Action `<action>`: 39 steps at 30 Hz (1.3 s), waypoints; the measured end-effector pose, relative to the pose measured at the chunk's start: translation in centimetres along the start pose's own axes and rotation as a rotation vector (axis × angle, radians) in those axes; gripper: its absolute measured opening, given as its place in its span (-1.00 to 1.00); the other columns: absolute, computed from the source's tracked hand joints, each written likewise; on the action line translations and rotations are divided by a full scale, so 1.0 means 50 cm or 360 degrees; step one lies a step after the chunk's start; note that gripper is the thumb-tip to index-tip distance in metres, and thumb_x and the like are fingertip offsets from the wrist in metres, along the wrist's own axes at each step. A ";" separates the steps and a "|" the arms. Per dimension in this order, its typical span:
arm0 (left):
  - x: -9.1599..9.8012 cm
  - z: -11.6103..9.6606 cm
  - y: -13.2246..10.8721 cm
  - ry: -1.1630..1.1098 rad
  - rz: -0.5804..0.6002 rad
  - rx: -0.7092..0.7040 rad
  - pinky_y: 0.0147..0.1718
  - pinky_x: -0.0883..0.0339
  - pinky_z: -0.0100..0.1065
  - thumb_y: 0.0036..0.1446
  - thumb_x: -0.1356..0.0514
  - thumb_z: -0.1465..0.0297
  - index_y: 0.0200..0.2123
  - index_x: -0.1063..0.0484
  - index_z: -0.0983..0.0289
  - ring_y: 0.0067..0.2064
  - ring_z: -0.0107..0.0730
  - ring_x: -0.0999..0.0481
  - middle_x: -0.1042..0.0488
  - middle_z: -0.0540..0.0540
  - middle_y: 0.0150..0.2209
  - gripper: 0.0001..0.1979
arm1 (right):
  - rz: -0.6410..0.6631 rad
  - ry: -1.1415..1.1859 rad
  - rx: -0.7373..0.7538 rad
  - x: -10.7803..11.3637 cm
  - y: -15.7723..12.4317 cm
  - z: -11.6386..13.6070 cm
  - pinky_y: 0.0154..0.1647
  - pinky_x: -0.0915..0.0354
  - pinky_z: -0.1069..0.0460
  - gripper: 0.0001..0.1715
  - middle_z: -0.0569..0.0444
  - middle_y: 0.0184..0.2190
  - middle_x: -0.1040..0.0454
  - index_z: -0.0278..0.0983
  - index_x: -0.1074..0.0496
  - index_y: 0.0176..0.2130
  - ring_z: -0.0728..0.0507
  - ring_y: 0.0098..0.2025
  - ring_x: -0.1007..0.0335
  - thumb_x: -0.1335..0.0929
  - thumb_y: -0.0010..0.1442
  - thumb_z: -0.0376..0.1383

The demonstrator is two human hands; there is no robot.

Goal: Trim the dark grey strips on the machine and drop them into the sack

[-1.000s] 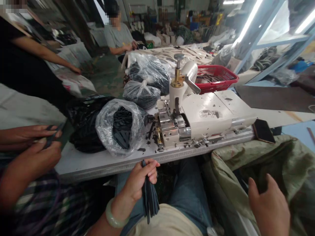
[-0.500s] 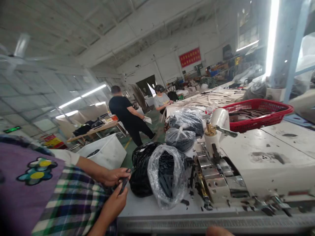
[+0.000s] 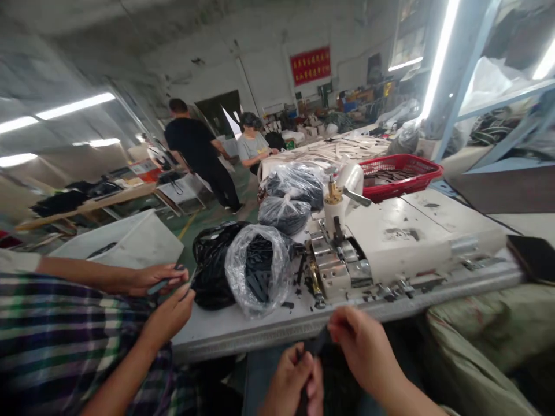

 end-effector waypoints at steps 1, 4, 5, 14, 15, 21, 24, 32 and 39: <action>-0.045 0.048 -0.008 -0.0082 0.0095 0.0154 -0.75 -0.16 -0.38 -0.17 -0.36 0.04 -0.62 -0.31 0.20 -0.74 -0.43 -0.24 -0.19 -0.09 -0.73 -0.59 | -0.0211 0.0158 -0.0071 0.015 0.009 -0.004 -0.42 -0.32 0.04 -0.85 0.11 -0.57 -0.43 -0.21 -0.40 -0.44 -0.10 -0.49 -0.37 -0.39 0.08 -0.20; -0.105 0.115 -0.021 -0.0348 0.0110 0.0317 -0.76 -0.01 -0.51 -0.08 -0.33 0.04 -0.53 -0.37 0.28 -0.76 -0.64 -0.08 -0.13 -0.16 -0.72 -0.59 | -0.0556 0.0832 -0.0326 0.035 0.029 -0.022 -0.39 -0.39 0.05 -0.68 0.12 -0.55 -0.46 -0.26 -0.41 -0.42 -0.06 -0.49 -0.41 -0.51 -0.07 -0.13; -0.105 0.115 -0.017 -0.0427 0.0039 0.0313 -0.75 0.02 -0.54 -0.06 -0.35 0.09 -0.47 -0.41 0.30 -0.75 -0.68 -0.07 -0.12 -0.18 -0.71 -0.63 | -0.0549 0.1031 -0.0415 0.030 0.031 -0.027 -0.39 -0.40 0.06 -0.65 0.13 -0.55 -0.46 -0.28 -0.42 -0.43 -0.03 -0.50 -0.41 -0.55 -0.13 -0.15; -0.102 0.039 0.047 -0.0526 -0.0256 0.0037 -0.73 0.01 -0.57 -0.13 -0.43 0.32 -0.46 -0.38 0.29 -0.73 -0.67 -0.11 -0.15 -0.21 -0.75 -0.71 | -0.0195 0.1490 -0.0815 -0.047 -0.021 -0.018 -0.41 -0.43 0.16 -0.66 0.13 -0.57 -0.48 -0.36 -0.48 -0.49 0.04 -0.52 -0.44 -0.60 -0.20 -0.24; -0.102 0.040 0.048 -0.0525 -0.0293 0.0026 -0.73 0.01 -0.57 -0.14 -0.43 0.34 -0.49 -0.36 0.29 -0.73 -0.68 -0.11 -0.15 -0.21 -0.75 -0.71 | -0.0138 0.1497 -0.0851 -0.048 -0.023 -0.018 -0.42 -0.43 0.17 -0.67 0.12 -0.57 -0.48 -0.36 -0.48 -0.50 0.04 -0.52 -0.44 -0.60 -0.20 -0.24; -0.103 0.044 0.044 -0.0462 -0.0272 0.0083 -0.72 -0.02 -0.56 -0.12 -0.41 0.33 -0.42 -0.44 0.32 -0.71 -0.67 -0.13 -0.15 -0.20 -0.73 -0.74 | -0.0117 0.1528 -0.1026 -0.041 -0.027 -0.031 -0.49 -0.42 0.22 -0.67 0.09 -0.60 -0.51 -0.38 -0.48 -0.54 0.04 -0.55 -0.46 -0.62 -0.26 -0.31; -0.103 0.042 0.042 -0.0436 -0.0315 0.0036 -0.71 -0.04 -0.54 -0.14 -0.42 0.33 -0.52 -0.37 0.31 -0.71 -0.67 -0.14 -0.16 -0.18 -0.72 -0.72 | -0.0081 0.1535 -0.1063 -0.043 -0.032 -0.040 -0.48 -0.44 0.20 -0.67 0.06 -0.60 -0.53 -0.38 -0.47 -0.54 0.01 -0.54 -0.49 -0.62 -0.25 -0.32; -0.088 0.035 0.041 -0.0489 -0.0302 0.0057 -0.71 -0.03 -0.54 -0.11 -0.40 0.38 -0.58 -0.26 0.28 -0.71 -0.67 -0.13 -0.15 -0.19 -0.72 -0.67 | -0.0112 0.1369 -0.1085 0.005 -0.024 -0.090 -0.46 -0.46 0.12 -0.42 -0.17 -0.43 -0.60 -0.41 -0.53 -0.41 -0.05 -0.48 -0.54 -0.33 0.19 0.07; -0.111 0.046 0.055 -0.0284 -0.0190 0.0109 -0.70 -0.03 -0.51 -0.10 -0.41 0.34 -0.65 -0.25 0.28 -0.71 -0.63 -0.16 -0.18 -0.15 -0.74 -0.63 | 0.0763 0.0822 -0.0524 -0.067 0.011 -0.031 -0.53 -0.30 0.12 -0.39 0.03 -0.48 -0.55 -0.32 -0.51 -0.28 -0.04 -0.50 -0.44 -0.29 0.15 0.16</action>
Point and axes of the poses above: each hand's wrist, its own y-axis towards the middle knuckle, its own x-axis out of the back of the hand, z = x × y, the point moved 3 cm from there along y, towards the middle knuckle
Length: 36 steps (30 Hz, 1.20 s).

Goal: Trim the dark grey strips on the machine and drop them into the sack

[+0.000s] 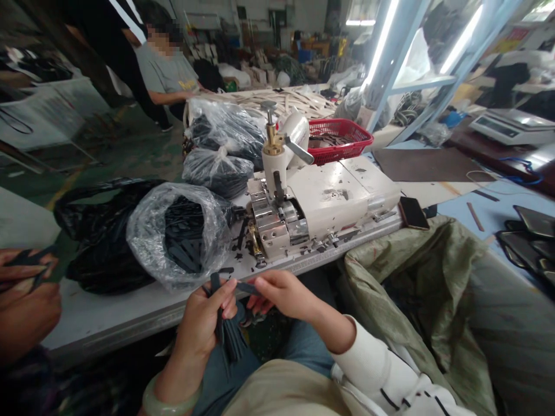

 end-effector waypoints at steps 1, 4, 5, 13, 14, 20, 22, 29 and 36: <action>0.000 -0.001 0.002 0.0023 -0.0004 0.0004 -0.70 -0.03 -0.50 -0.10 -0.40 0.33 -0.64 -0.30 0.29 -0.71 -0.63 -0.16 -0.18 -0.14 -0.74 -0.66 | 0.0062 -0.0090 -0.0011 -0.006 0.011 0.002 -0.64 -0.17 0.15 -0.43 0.11 -0.60 -0.47 -0.32 -0.49 -0.34 0.01 -0.62 -0.31 -0.31 0.13 0.15; 0.014 -0.006 0.008 -0.0039 -0.0093 0.0079 -0.69 -0.03 -0.49 -0.14 -0.42 0.33 -0.53 -0.49 0.29 -0.69 -0.62 -0.14 -0.18 -0.13 -0.73 -0.80 | -0.0276 -0.0136 0.0101 0.026 0.043 0.014 -0.74 0.14 0.15 -0.45 0.27 -0.79 -0.19 -0.30 -0.39 -0.45 0.09 -0.76 0.05 -0.30 0.15 0.13; 0.021 -0.006 0.010 -0.0074 -0.0122 0.0119 -0.69 -0.03 -0.49 -0.17 -0.44 0.34 -0.50 -0.54 0.29 -0.68 -0.62 -0.13 -0.18 -0.13 -0.73 -0.81 | -0.0470 -0.0092 0.0170 0.048 0.051 0.020 -0.74 0.17 0.15 -0.46 0.29 -0.81 -0.15 -0.29 -0.38 -0.46 0.09 -0.76 0.09 -0.29 0.15 0.13; 0.040 0.020 0.011 -0.0166 -0.0146 0.0251 -0.71 0.00 -0.53 -0.20 -0.45 0.29 -0.53 -0.57 0.24 -0.68 -0.66 -0.08 -0.15 -0.12 -0.72 -0.82 | -0.0852 0.0228 0.0208 0.132 0.101 0.040 -0.75 0.30 0.12 -0.54 0.31 -0.86 -0.08 -0.27 -0.33 -0.50 0.10 -0.79 0.20 -0.34 0.05 0.07; 0.038 0.023 0.012 -0.0159 -0.0142 0.0260 -0.72 -0.01 -0.52 -0.21 -0.46 0.29 -0.54 -0.57 0.23 -0.68 -0.65 -0.09 -0.15 -0.12 -0.73 -0.81 | -0.0858 0.0266 0.0206 0.130 0.105 0.042 -0.75 0.31 0.12 -0.55 0.32 -0.86 -0.08 -0.27 -0.33 -0.51 0.10 -0.79 0.20 -0.35 0.04 0.06; 0.042 0.022 0.013 -0.0133 -0.0157 0.0299 -0.70 -0.03 -0.49 -0.22 -0.45 0.30 -0.55 -0.57 0.22 -0.68 -0.61 -0.12 -0.18 -0.10 -0.73 -0.83 | -0.0965 0.0406 0.0201 0.119 0.116 0.054 -0.78 0.31 0.13 -0.59 0.30 -0.87 -0.08 -0.26 -0.31 -0.56 0.10 -0.81 0.19 -0.37 -0.02 0.02; 0.048 0.023 0.014 -0.0130 -0.0165 0.0287 -0.70 -0.02 -0.48 -0.22 -0.45 0.32 -0.56 -0.57 0.23 -0.68 -0.61 -0.12 -0.18 -0.10 -0.73 -0.84 | -0.0997 0.0434 0.0213 0.117 0.119 0.051 -0.79 0.30 0.14 -0.59 0.30 -0.86 -0.09 -0.26 -0.30 -0.56 0.10 -0.82 0.18 -0.36 -0.03 0.02; 0.069 0.045 0.027 -0.0057 -0.0152 0.0279 -0.70 -0.03 -0.46 -0.21 -0.44 0.30 -0.54 -0.56 0.23 -0.67 -0.59 -0.11 -0.14 -0.11 -0.72 -0.83 | -0.1341 0.0439 0.0430 0.140 0.122 0.060 -0.78 0.20 0.14 -0.57 0.29 -0.84 -0.12 -0.28 -0.30 -0.56 0.10 -0.80 0.12 -0.36 -0.02 0.03; 0.042 0.024 0.004 -0.0041 -0.0023 0.0269 -0.67 -0.03 -0.46 -0.09 -0.39 0.28 -0.52 -0.53 0.25 -0.67 -0.61 -0.12 -0.13 -0.12 -0.70 -0.83 | -0.2563 -0.0445 0.0386 0.333 -0.188 0.029 -0.63 -0.10 0.00 -0.62 0.05 -0.66 -0.37 -0.25 -0.41 -0.43 -0.08 -0.68 -0.21 -0.27 0.16 -0.02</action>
Point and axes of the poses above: each hand's wrist, its own y-axis towards the middle knuckle, its own x-axis out of the back of the hand, z = x × y, the point moved 3 cm from there along y, towards the middle knuckle
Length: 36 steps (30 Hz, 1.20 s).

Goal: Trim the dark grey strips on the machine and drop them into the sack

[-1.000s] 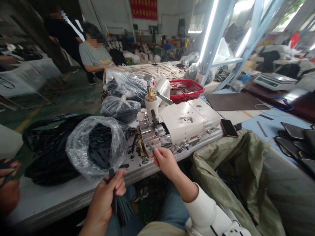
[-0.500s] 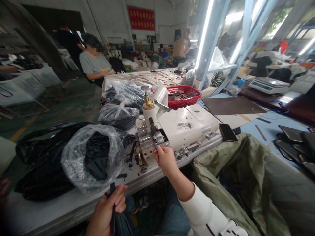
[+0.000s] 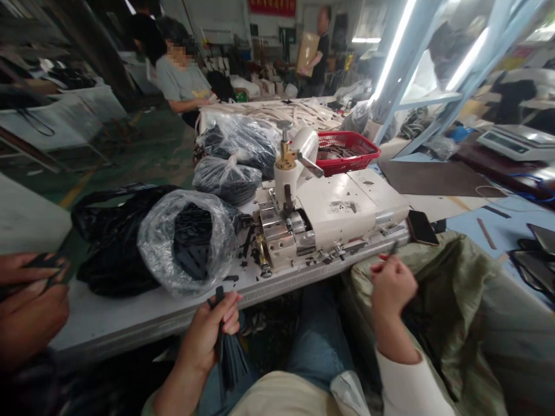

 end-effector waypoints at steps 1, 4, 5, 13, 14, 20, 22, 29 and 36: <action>-0.007 0.000 -0.005 0.0020 0.0037 0.0003 -0.66 -0.03 -0.46 -0.07 -0.38 0.28 -0.51 -0.53 0.26 -0.67 -0.61 -0.14 -0.15 -0.12 -0.71 -0.82 | -0.0065 -0.0376 0.0110 0.056 0.030 -0.023 -0.58 -0.14 -0.07 -0.60 -0.08 -0.60 -0.43 -0.26 -0.45 -0.43 -0.18 -0.60 -0.33 -0.24 0.18 -0.05; -0.033 0.011 -0.017 0.0164 0.0183 0.0007 -0.66 -0.05 -0.44 -0.05 -0.36 0.28 -0.49 -0.47 0.29 -0.69 -0.58 -0.19 -0.22 -0.11 -0.72 -0.80 | -0.0029 -0.1274 0.0616 0.160 0.075 -0.056 -0.39 -0.19 -0.22 -0.55 -0.43 -0.28 -0.51 -0.37 -0.53 -0.21 -0.46 -0.25 -0.44 -0.29 0.12 -0.08; -0.043 0.017 -0.020 0.0249 0.0235 -0.0007 -0.67 -0.05 -0.45 -0.05 -0.35 0.27 -0.49 -0.44 0.29 -0.70 -0.57 -0.19 -0.24 -0.11 -0.74 -0.78 | 0.0044 -0.1355 0.0700 0.169 0.065 -0.054 -0.35 -0.21 -0.24 -0.47 -0.44 -0.23 -0.50 -0.41 -0.52 -0.12 -0.49 -0.21 -0.43 -0.30 0.10 -0.07; -0.093 0.070 -0.039 0.0928 0.0698 0.0012 -0.69 -0.04 -0.47 -0.02 -0.31 0.23 -0.44 -0.41 0.29 -0.69 -0.52 -0.25 -0.34 -0.07 -0.72 -0.75 | 0.2111 0.0035 0.0410 -0.092 -0.291 0.077 -0.38 -0.33 0.04 -0.65 -0.01 -0.36 -0.52 -0.25 -0.57 -0.15 -0.08 -0.38 -0.40 -0.41 0.12 -0.12; -0.085 0.073 -0.042 0.0925 0.0683 0.0019 -0.69 -0.04 -0.47 -0.02 -0.31 0.24 -0.44 -0.40 0.29 -0.69 -0.52 -0.26 -0.33 -0.08 -0.72 -0.76 | 0.2207 0.0071 0.0414 -0.116 -0.316 0.086 -0.41 -0.32 0.06 -0.74 0.02 -0.42 -0.51 -0.26 -0.60 -0.25 -0.07 -0.41 -0.39 -0.45 0.08 -0.15; -0.013 0.062 -0.063 0.0566 0.0486 0.0078 -0.68 -0.01 -0.48 0.04 -0.28 0.18 -0.43 -0.40 0.33 -0.71 -0.57 -0.21 -0.28 -0.09 -0.74 -0.70 | 0.1948 0.0437 -0.0391 -0.155 -0.304 0.079 -0.69 -0.16 0.17 -0.74 0.14 -0.68 -0.42 -0.32 -0.51 -0.52 0.06 -0.69 -0.23 -0.52 -0.05 -0.18; -0.001 0.054 -0.063 0.0405 0.0454 0.0053 -0.68 -0.01 -0.48 0.06 -0.26 0.18 -0.35 -0.46 0.36 -0.71 -0.58 -0.20 -0.25 -0.11 -0.74 -0.69 | 0.1815 0.0609 -0.0593 -0.148 -0.289 0.081 -0.70 -0.16 0.19 -0.73 0.14 -0.67 -0.44 -0.33 -0.49 -0.54 0.08 -0.69 -0.23 -0.54 -0.09 -0.19; -0.009 0.034 -0.046 0.0124 0.0198 -0.0181 -0.69 -0.06 -0.48 -0.02 -0.34 0.30 -0.23 -0.50 0.32 -0.72 -0.59 -0.20 -0.22 -0.18 -0.75 -0.71 | 0.1690 0.0759 -0.0870 -0.123 -0.296 0.083 -0.69 -0.22 0.24 -0.70 0.11 -0.65 -0.47 -0.36 -0.48 -0.56 0.10 -0.69 -0.27 -0.58 -0.15 -0.23; -0.006 0.014 -0.048 0.0000 0.0040 -0.0231 -0.70 -0.04 -0.50 -0.09 -0.38 0.34 -0.38 -0.49 0.30 -0.73 -0.62 -0.19 -0.21 -0.18 -0.75 -0.79 | 0.1841 0.0880 -0.1311 -0.115 -0.308 0.044 -0.62 -0.36 0.22 -0.71 -0.06 -0.52 -0.58 -0.39 -0.48 -0.48 0.05 -0.62 -0.40 -0.51 0.02 -0.20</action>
Point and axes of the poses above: each hand's wrist, its own y-axis towards the middle knuckle, its own x-axis out of the back of the hand, z = x × y, the point moved 3 cm from there along y, towards the middle knuckle
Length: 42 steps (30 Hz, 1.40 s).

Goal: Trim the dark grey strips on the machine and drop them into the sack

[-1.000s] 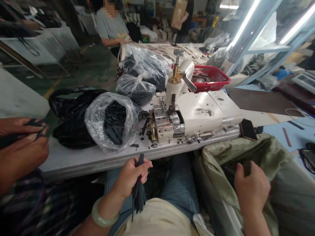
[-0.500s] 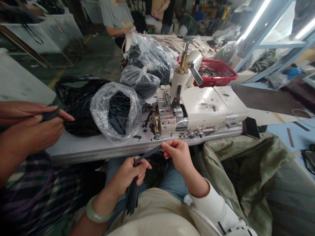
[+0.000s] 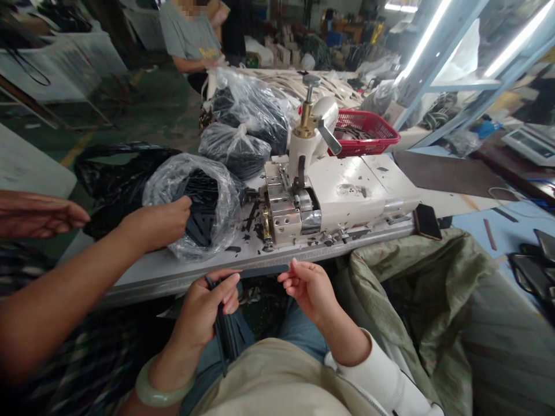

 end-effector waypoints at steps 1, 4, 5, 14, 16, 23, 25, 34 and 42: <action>0.002 -0.001 -0.001 -0.0018 -0.0012 0.0017 -0.70 -0.03 -0.51 -0.10 -0.38 0.34 -0.39 -0.49 0.30 -0.73 -0.62 -0.19 -0.20 -0.18 -0.75 -0.79 | 0.0005 0.0046 -0.0019 0.004 0.002 -0.004 -0.62 -0.37 0.22 -0.71 -0.07 -0.51 -0.58 -0.39 -0.48 -0.46 0.04 -0.62 -0.40 -0.49 0.05 -0.20; 0.008 0.002 0.000 -0.0014 -0.0018 0.0054 -0.70 -0.03 -0.51 -0.10 -0.38 0.34 -0.41 -0.48 0.30 -0.73 -0.63 -0.19 -0.20 -0.18 -0.75 -0.81 | 0.0059 0.0107 -0.0137 0.009 0.006 -0.012 -0.64 -0.36 0.21 -0.61 -0.09 -0.51 -0.58 -0.39 -0.50 -0.37 0.02 -0.61 -0.42 -0.38 0.19 -0.08; 0.011 0.004 0.001 0.0016 -0.0001 0.0061 -0.70 -0.03 -0.51 -0.09 -0.37 0.34 -0.40 -0.49 0.30 -0.73 -0.62 -0.19 -0.20 -0.18 -0.75 -0.81 | 0.0109 0.0093 -0.0232 0.006 0.006 -0.015 -0.64 -0.36 0.20 -0.52 -0.10 -0.51 -0.58 -0.40 -0.51 -0.33 0.01 -0.61 -0.43 -0.32 0.23 -0.02; 0.016 0.013 0.003 0.0281 0.0278 0.0084 -0.68 -0.01 -0.47 0.03 -0.31 0.34 -0.20 -0.53 0.32 -0.73 -0.61 -0.18 -0.21 -0.17 -0.74 -0.75 | 0.0534 -0.0336 -0.0201 -0.039 -0.014 -0.024 -0.60 -0.31 0.27 -0.66 0.08 -0.52 -0.56 -0.37 -0.55 -0.19 0.10 -0.60 -0.42 -0.51 0.03 -0.26; 0.014 0.009 0.003 0.0205 0.0272 0.0123 -0.69 0.01 -0.48 0.01 -0.32 0.34 -0.20 -0.52 0.33 -0.73 -0.62 -0.16 -0.19 -0.18 -0.74 -0.73 | 0.0508 -0.0457 -0.0109 -0.045 -0.019 -0.028 -0.55 -0.37 0.22 -0.66 0.06 -0.50 -0.57 -0.36 -0.56 -0.21 0.05 -0.55 -0.47 -0.51 0.02 -0.21; 0.009 -0.006 0.006 0.0197 0.0155 0.0094 -0.70 -0.01 -0.47 -0.02 -0.33 0.31 -0.44 -0.44 0.31 -0.74 -0.63 -0.14 -0.18 -0.19 -0.75 -0.80 | 0.0458 -0.0471 -0.0250 -0.053 -0.023 -0.037 -0.38 -0.47 0.14 -0.62 -0.05 -0.35 -0.62 -0.34 -0.56 -0.20 -0.05 -0.38 -0.57 -0.52 0.00 -0.17; 0.007 -0.010 0.007 0.0192 0.0110 0.0086 -0.70 -0.02 -0.47 -0.03 -0.34 0.31 -0.50 -0.37 0.29 -0.73 -0.62 -0.15 -0.18 -0.18 -0.74 -0.78 | 0.0493 -0.0371 -0.0377 -0.051 -0.023 -0.036 -0.37 -0.48 0.12 -0.61 -0.11 -0.30 -0.62 -0.37 -0.55 -0.18 -0.08 -0.34 -0.59 -0.49 0.05 -0.16; 0.003 -0.014 0.018 0.0153 0.0077 0.0205 -0.63 0.01 -0.42 -0.04 -0.34 0.39 -0.62 -0.32 0.27 -0.70 -0.61 -0.16 -0.18 -0.11 -0.73 -0.74 | 0.0579 -0.0197 -0.0585 -0.032 -0.015 -0.033 -0.29 -0.49 0.04 -0.46 -0.28 -0.20 -0.58 -0.49 -0.47 -0.11 -0.19 -0.21 -0.58 -0.33 0.24 -0.04; -0.002 0.004 0.020 0.0225 0.0074 0.0318 -0.64 0.01 -0.37 -0.06 -0.36 0.26 -0.56 -0.46 0.22 -0.69 -0.55 -0.14 -0.15 -0.09 -0.72 -0.80 | 0.0422 -0.1064 0.0143 -0.057 0.036 -0.004 -0.78 0.01 0.22 -0.50 0.23 -0.72 -0.34 -0.34 -0.41 -0.39 0.11 -0.77 -0.12 -0.32 0.18 0.06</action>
Point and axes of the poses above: each hand's wrist, its own y-axis towards the middle knuckle, its own x-axis out of the back of the hand, z = x × y, the point moved 3 cm from there along y, towards the middle knuckle
